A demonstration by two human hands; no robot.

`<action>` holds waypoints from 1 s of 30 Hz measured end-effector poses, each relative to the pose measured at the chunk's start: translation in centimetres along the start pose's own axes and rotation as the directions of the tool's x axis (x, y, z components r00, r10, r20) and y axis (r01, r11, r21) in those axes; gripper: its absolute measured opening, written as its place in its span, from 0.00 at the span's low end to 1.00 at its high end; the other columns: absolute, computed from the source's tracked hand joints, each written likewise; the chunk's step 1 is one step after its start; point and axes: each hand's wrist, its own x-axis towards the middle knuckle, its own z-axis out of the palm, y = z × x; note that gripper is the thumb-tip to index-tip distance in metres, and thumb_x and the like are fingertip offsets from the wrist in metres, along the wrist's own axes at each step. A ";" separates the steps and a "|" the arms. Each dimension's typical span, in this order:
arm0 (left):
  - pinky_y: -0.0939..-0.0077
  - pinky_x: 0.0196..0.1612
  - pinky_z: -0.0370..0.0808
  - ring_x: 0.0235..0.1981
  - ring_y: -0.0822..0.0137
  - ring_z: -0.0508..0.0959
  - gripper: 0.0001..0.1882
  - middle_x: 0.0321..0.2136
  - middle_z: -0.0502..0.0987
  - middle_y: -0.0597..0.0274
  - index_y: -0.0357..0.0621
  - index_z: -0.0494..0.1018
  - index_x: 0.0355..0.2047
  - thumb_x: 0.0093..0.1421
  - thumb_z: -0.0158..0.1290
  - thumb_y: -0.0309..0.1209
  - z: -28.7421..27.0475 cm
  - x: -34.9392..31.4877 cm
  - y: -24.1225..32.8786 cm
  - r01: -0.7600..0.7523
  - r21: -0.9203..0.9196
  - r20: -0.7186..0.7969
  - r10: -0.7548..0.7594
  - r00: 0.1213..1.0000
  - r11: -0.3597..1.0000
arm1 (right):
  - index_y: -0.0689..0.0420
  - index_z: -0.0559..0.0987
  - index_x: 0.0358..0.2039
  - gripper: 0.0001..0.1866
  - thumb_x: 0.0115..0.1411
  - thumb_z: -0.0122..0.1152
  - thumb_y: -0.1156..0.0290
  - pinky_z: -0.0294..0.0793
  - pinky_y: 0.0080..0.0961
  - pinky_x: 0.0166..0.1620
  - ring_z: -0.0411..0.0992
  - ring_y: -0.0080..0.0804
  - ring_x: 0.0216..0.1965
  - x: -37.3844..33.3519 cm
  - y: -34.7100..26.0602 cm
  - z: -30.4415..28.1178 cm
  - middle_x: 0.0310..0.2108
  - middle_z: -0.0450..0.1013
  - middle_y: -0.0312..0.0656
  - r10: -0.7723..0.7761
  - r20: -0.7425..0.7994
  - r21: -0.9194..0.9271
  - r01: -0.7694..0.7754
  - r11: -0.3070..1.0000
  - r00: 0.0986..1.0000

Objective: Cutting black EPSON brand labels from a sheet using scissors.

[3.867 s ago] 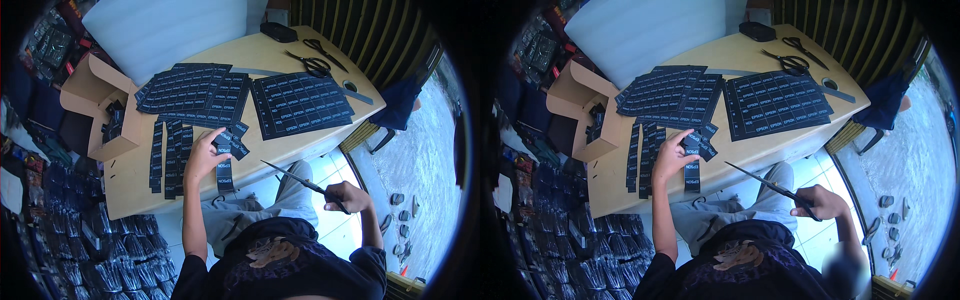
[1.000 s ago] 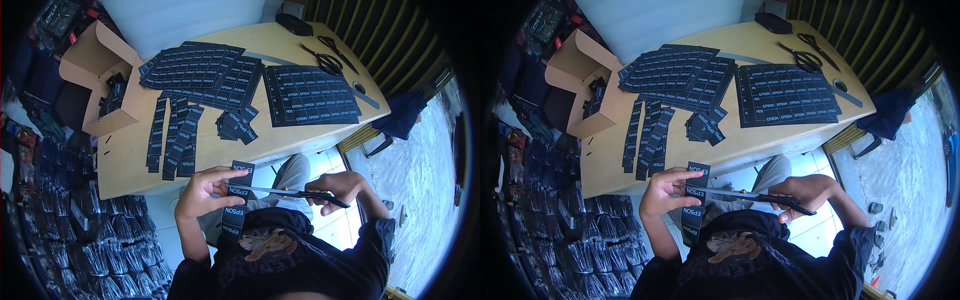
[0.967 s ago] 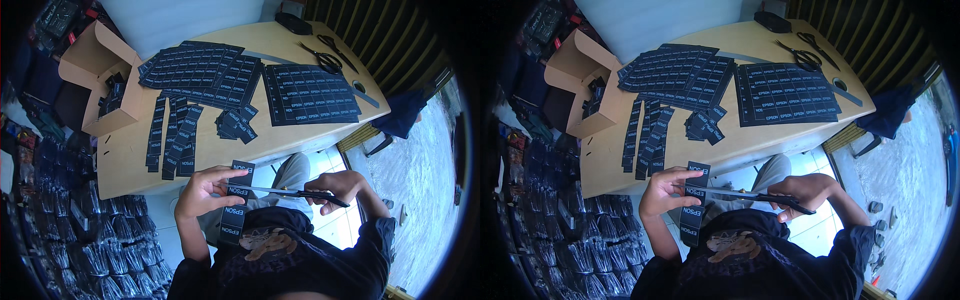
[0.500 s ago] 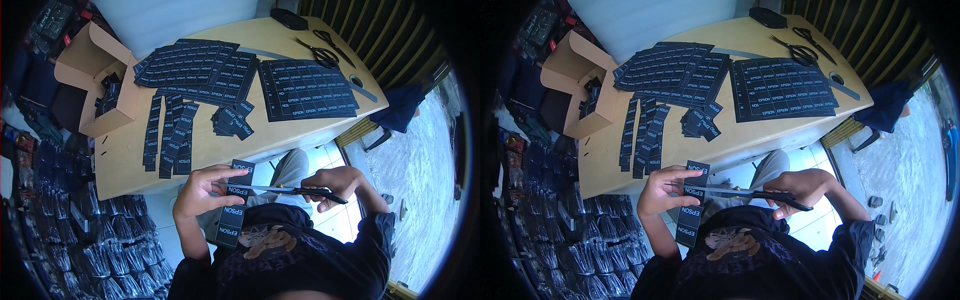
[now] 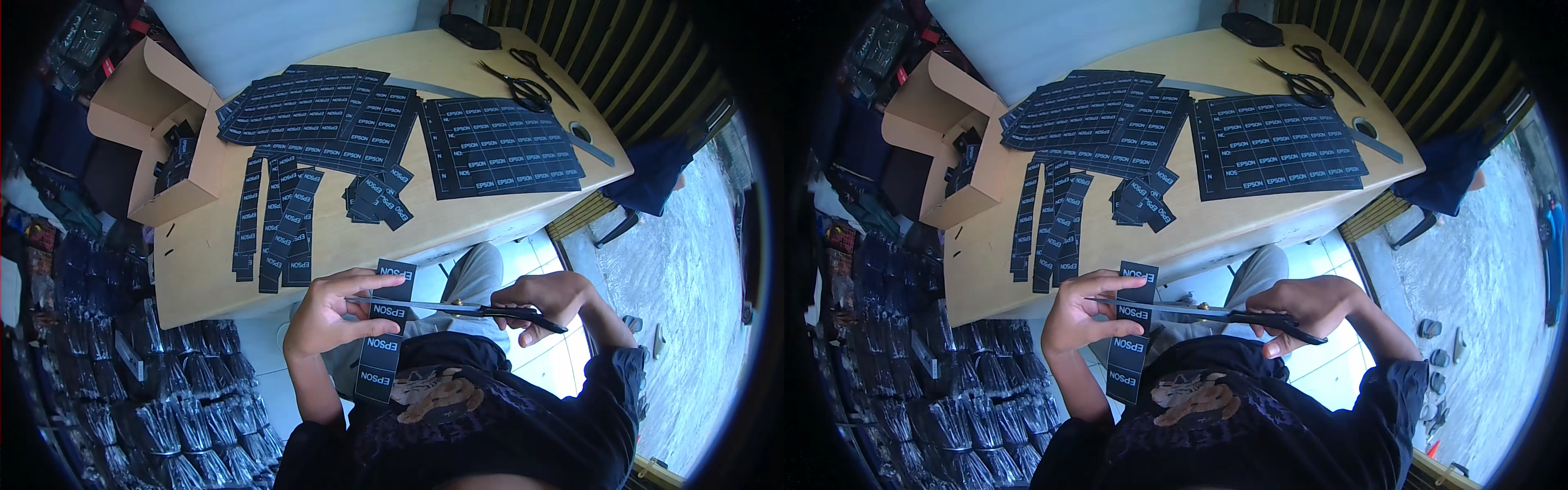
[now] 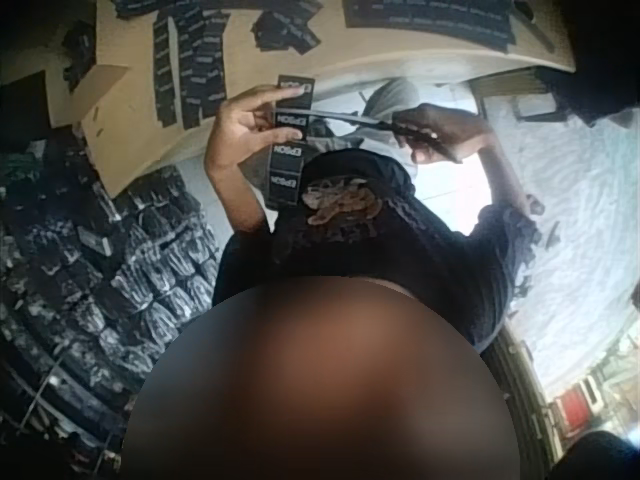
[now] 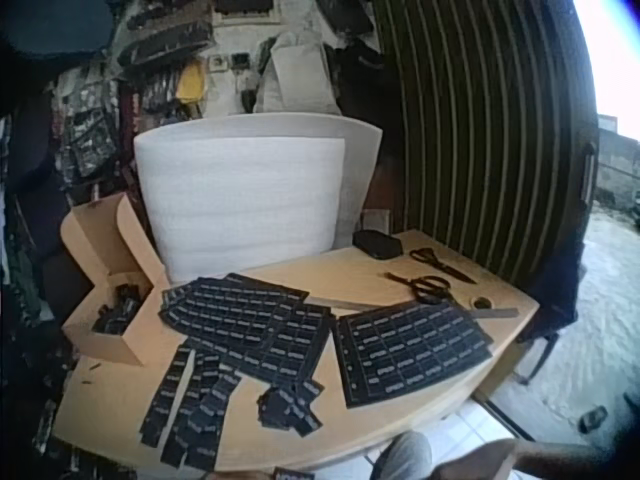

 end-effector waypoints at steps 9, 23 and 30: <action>0.88 0.29 0.76 0.30 0.79 0.75 0.31 0.41 0.75 0.60 0.45 0.74 0.49 0.41 0.67 0.21 0.3 0.1 0.0 0.017 -0.065 -0.009 -0.017 1.000 0.998 | 0.64 0.72 0.29 0.28 0.55 0.60 0.46 0.70 0.27 0.23 0.74 0.34 0.20 0.0 0.4 0.1 0.17 0.73 0.42 -0.037 -0.021 0.041 0.038 0.998 0.999; 0.85 0.33 0.79 0.34 0.75 0.78 0.32 0.43 0.74 0.56 0.41 0.72 0.50 0.41 0.65 0.17 0.1 0.2 0.1 0.001 -0.081 0.001 -0.001 1.000 0.997 | 0.67 0.72 0.29 0.28 0.57 0.57 0.47 0.70 0.28 0.24 0.72 0.35 0.21 -0.1 0.6 -0.1 0.21 0.70 0.43 -0.006 0.010 0.019 0.006 1.000 1.000; 0.87 0.30 0.78 0.30 0.77 0.77 0.32 0.42 0.75 0.56 0.41 0.72 0.50 0.41 0.66 0.18 0.2 0.1 -0.4 -0.009 -0.089 -0.019 0.008 1.000 0.996 | 0.66 0.72 0.27 0.28 0.57 0.57 0.47 0.67 0.28 0.23 0.70 0.34 0.20 -0.2 0.6 -0.1 0.20 0.69 0.42 0.008 -0.007 0.012 -0.008 1.000 1.000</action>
